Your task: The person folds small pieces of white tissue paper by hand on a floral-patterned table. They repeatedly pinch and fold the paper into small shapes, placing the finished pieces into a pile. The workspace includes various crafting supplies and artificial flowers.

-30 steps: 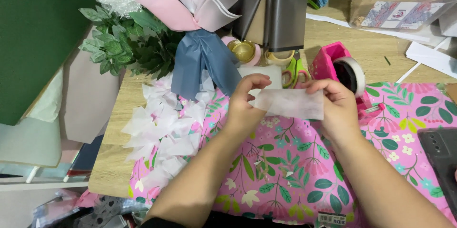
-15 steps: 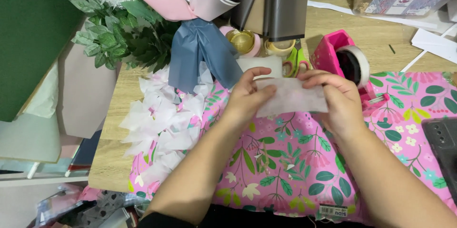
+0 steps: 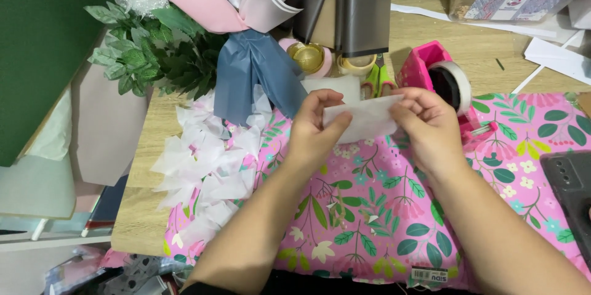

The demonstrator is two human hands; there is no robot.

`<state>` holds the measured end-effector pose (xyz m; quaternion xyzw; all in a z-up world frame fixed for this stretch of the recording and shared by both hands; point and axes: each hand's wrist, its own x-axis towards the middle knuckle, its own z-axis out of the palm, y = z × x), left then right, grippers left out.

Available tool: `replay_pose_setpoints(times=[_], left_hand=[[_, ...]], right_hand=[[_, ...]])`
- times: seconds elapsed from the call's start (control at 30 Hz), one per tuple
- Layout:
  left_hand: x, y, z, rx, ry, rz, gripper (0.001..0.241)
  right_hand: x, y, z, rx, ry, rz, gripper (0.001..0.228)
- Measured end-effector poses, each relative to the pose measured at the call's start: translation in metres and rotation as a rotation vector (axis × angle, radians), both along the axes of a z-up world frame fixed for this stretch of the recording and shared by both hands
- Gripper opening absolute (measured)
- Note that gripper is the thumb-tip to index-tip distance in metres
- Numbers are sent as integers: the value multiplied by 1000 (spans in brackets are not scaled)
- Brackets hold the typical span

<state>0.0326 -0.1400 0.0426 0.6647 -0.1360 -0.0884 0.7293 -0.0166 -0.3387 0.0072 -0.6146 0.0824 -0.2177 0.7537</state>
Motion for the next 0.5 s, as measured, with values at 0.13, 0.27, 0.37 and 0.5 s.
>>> replay_pose_setpoints(times=[0.13,0.27,0.37,0.5], left_hand=[[-7,9,20,156,-28,-10,34],[-7,3,13,286,-49,-101,42],[-6,2,8,325,-58,-93,28],[-2,0,8,255,-3,-8,18]], right_hand=[[-4,2,12,-13,0,-23,26],[-8,5,18,-88,22,-37,22],[-9,6,20,-139,33,-57,17],[-14,17,40,-178,64,-87,23]])
